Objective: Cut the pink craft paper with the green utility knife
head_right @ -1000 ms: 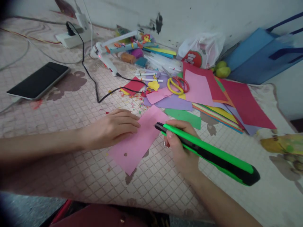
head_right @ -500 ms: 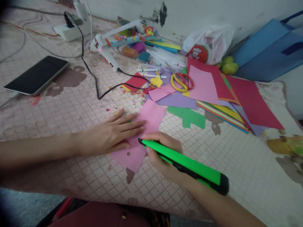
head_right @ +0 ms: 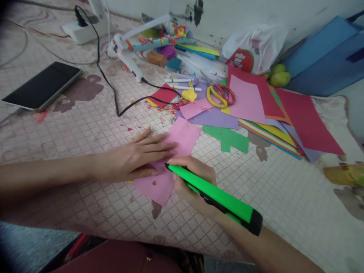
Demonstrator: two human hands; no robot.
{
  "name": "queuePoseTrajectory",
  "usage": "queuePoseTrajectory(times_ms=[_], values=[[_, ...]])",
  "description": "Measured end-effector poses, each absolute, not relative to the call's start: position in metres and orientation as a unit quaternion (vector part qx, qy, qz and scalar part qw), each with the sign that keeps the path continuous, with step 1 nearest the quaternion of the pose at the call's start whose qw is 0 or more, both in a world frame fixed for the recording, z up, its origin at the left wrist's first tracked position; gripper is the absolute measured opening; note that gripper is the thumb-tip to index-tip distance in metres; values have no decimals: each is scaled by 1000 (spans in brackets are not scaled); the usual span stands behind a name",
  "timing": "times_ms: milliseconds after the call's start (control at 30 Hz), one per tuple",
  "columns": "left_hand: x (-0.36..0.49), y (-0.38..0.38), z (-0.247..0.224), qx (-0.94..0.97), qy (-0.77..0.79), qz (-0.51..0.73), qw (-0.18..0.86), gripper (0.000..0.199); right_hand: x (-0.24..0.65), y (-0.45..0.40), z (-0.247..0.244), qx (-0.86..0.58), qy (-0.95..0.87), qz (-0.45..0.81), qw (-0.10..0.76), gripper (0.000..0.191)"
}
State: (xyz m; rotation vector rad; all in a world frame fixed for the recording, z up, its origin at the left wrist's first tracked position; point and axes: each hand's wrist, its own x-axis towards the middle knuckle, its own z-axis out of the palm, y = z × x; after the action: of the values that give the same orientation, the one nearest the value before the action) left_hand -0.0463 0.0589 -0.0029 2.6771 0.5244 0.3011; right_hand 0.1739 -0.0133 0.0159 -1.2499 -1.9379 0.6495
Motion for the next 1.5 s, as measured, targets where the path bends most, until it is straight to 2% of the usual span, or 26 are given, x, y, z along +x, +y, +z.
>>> queuePoseTrajectory(times_ms=[667, 1500], values=[[-46, 59, -3, 958, 184, 114, 187, 50, 181, -15, 6, -491, -755, 281, 331, 25], [-46, 57, -3, 960, 190, 105, 175, 51, 177, -11, 18, -471, -757, 269, 363, 19]])
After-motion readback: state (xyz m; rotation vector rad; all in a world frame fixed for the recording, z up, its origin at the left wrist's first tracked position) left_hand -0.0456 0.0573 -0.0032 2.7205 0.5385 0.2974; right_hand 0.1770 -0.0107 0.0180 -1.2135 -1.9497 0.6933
